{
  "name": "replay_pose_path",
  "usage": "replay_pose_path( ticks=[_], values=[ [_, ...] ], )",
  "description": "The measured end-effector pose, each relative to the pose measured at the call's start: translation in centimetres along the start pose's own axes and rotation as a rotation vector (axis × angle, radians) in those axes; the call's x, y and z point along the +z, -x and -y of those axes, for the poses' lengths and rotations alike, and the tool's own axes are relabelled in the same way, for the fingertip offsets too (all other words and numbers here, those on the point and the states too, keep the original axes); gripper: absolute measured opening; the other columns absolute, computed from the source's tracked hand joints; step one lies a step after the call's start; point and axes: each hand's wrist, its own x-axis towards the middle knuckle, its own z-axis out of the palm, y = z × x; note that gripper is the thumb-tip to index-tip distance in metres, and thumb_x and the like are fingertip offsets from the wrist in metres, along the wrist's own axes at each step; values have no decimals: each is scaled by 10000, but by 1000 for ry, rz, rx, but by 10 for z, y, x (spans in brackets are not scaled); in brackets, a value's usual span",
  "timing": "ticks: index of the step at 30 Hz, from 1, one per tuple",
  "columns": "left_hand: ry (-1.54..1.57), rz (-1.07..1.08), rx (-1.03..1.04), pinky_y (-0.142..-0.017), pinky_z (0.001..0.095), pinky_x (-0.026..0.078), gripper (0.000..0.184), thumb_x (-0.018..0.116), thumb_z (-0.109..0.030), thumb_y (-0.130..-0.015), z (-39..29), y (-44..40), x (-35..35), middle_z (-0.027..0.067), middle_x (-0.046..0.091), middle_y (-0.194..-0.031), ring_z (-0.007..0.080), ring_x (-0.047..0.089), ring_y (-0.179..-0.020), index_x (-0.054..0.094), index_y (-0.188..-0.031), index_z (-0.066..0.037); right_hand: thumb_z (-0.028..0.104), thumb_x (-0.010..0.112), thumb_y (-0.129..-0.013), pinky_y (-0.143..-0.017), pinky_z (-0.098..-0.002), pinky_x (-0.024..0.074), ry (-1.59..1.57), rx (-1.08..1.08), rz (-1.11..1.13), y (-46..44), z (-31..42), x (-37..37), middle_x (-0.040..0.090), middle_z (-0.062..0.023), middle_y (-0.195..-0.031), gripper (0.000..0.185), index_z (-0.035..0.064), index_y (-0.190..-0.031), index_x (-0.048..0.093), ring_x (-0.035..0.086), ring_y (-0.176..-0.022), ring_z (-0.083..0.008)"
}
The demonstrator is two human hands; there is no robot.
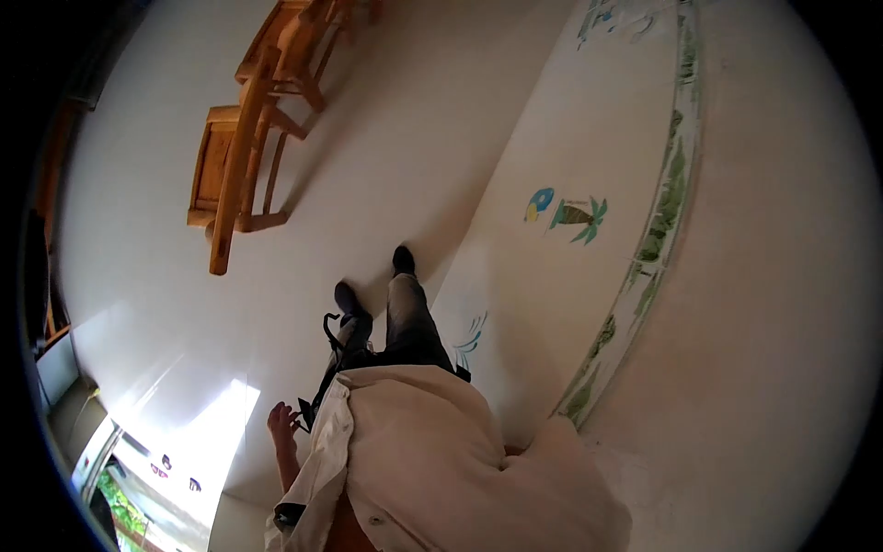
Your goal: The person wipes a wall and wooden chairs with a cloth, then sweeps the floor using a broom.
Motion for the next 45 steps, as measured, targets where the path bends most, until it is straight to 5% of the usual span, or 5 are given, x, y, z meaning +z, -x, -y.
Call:
replay_pose_path(
  ticks=[9, 13, 19, 36, 45],
  values=[
    [29, 23, 5, -654, 297, 500, 406, 531, -244, -880, -41, -17, 64, 65, 592, -1002, 161, 601, -815, 488, -1226, -37, 174, 468, -875, -935, -498, 402, -1, 207, -190, -69, -135, -93, 415, -294, -1294, 431, -66, -1233, 459, 427, -1195, -405],
    [-7, -39, -41, -668, 315, 508, 405, 543, -263, -886, -63, 7, 118, 59, 593, -1010, 166, 606, -835, 482, -1229, -55, 160, 464, -876, -954, -500, 390, 251, 643, -1026, -168, -389, -177, 392, -311, -1310, 442, -78, -1248, 440, 409, -1213, -417],
    [-208, -90, -45, -660, 321, 489, 444, 571, -256, -851, -122, 57, 177, 82, 582, -991, 190, 598, -865, 505, -1221, -19, 251, 439, -898, -960, -535, 315, 975, 1196, -798, 65, -648, -544, 527, -135, -1218, 377, 21, -1178, 544, 462, -1146, -285],
    [-18, 58, -40, -600, 293, 473, 395, 550, -234, -869, -126, -4, 172, 60, 598, -967, 146, 592, -788, 514, -1209, -36, 176, 495, -839, -856, -553, 385, -38, 113, -93, -22, -187, -133, 549, -240, -1084, 321, -42, -1066, 557, 519, -1010, -390],
    [73, 78, 16, -679, 333, 505, 425, 543, -244, -860, -145, -39, 223, 73, 587, -1019, 183, 593, -860, 483, -1235, -54, 157, 521, -801, -801, -500, 401, 35, 56, -244, 16, -250, -183, 568, -212, -999, 223, -29, -897, 595, 532, -926, -361]
  ],
)
